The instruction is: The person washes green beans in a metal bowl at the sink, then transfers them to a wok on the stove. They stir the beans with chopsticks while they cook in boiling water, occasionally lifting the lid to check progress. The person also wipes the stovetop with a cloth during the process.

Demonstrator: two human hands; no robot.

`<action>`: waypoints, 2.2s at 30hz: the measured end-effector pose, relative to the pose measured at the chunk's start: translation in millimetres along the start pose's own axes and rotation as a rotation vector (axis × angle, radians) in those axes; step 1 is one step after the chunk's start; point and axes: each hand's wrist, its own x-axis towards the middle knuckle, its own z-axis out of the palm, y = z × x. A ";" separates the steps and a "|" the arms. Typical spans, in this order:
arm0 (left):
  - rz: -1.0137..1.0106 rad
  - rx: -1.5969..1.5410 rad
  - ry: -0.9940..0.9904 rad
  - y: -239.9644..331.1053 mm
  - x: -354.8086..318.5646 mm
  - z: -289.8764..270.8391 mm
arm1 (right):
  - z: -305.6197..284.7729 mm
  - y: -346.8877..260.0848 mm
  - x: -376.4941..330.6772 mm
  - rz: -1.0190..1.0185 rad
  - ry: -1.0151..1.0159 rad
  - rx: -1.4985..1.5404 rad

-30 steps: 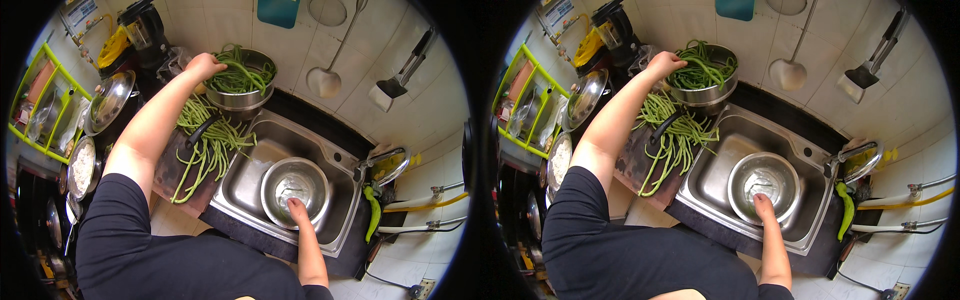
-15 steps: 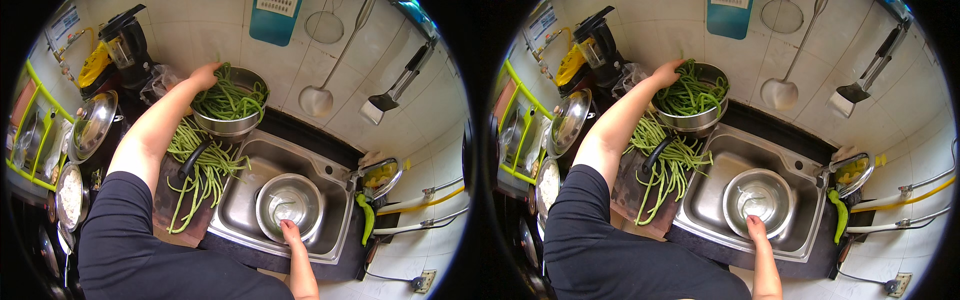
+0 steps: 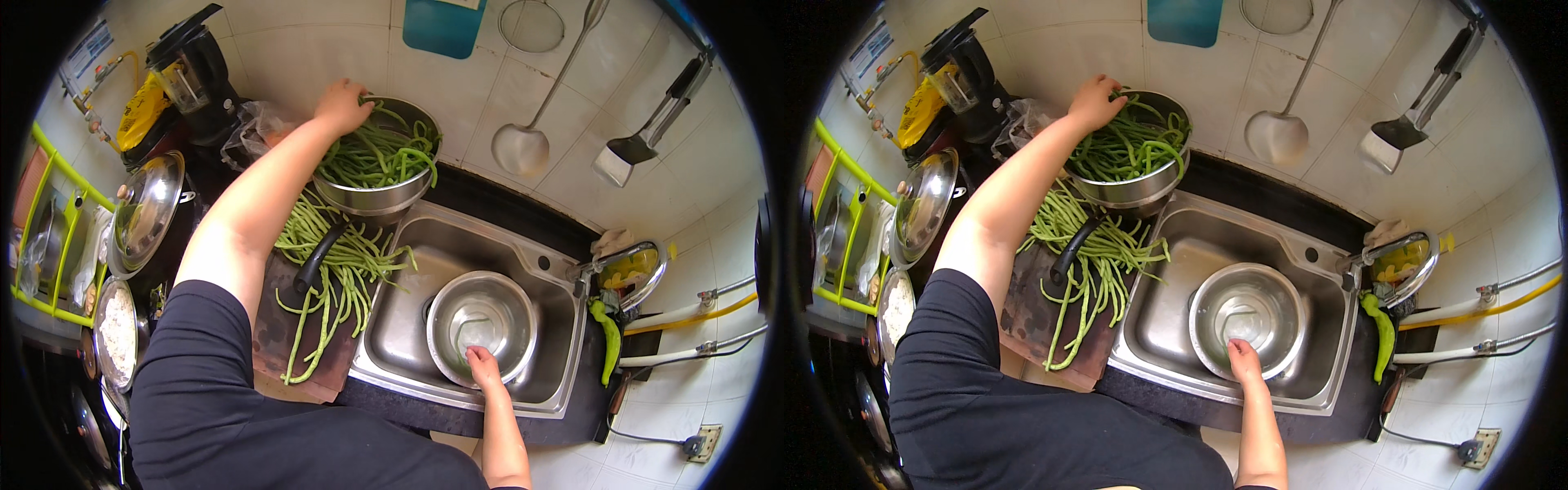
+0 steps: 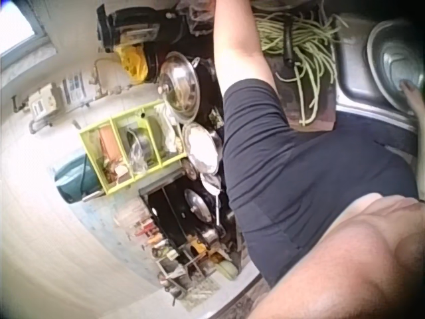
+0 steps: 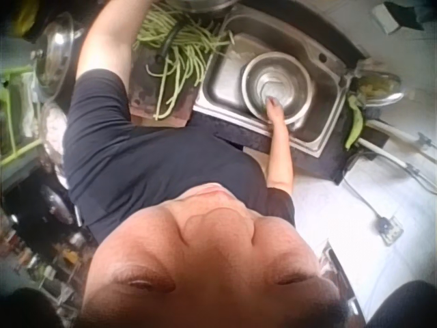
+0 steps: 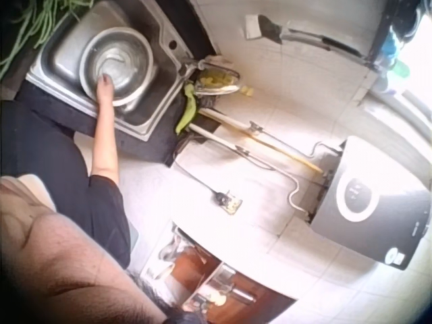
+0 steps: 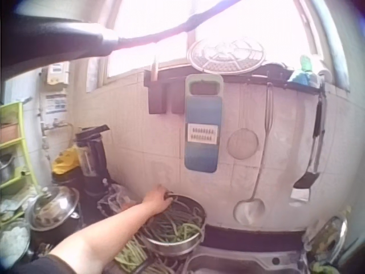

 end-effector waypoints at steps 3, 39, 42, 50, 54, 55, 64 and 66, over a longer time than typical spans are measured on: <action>-0.149 -0.142 -0.337 -6.0 4.3 6.6 | 0.4 -6.6 -6.5 0.008 0.008 0.002; -0.062 -0.862 -0.968 206.7 -370.9 -31.6 | 13.2 10.7 49.5 -0.081 -0.535 -0.282; -0.075 -0.770 -0.962 201.0 -384.1 -8.5 | 0.5 -18.8 33.2 -0.135 -0.612 -0.133; 0.004 -0.710 -0.908 224.1 -356.6 2.4 | -66.4 -136.3 -52.1 -0.451 -0.452 0.061; -0.077 -0.809 -0.804 222.4 -310.6 -26.3 | -80.7 -113.6 -43.6 -0.529 -0.086 0.089; -0.174 -0.907 -0.816 220.5 -290.8 -39.0 | -84.4 -101.7 -40.9 -0.477 -0.029 0.125; -0.243 -1.091 -0.016 141.8 -107.9 -123.1 | -103.6 -43.7 -58.5 -0.130 0.069 0.493; -0.369 -0.976 -0.061 106.3 -92.0 -110.8 | -102.8 -34.5 -57.6 -0.127 0.061 0.449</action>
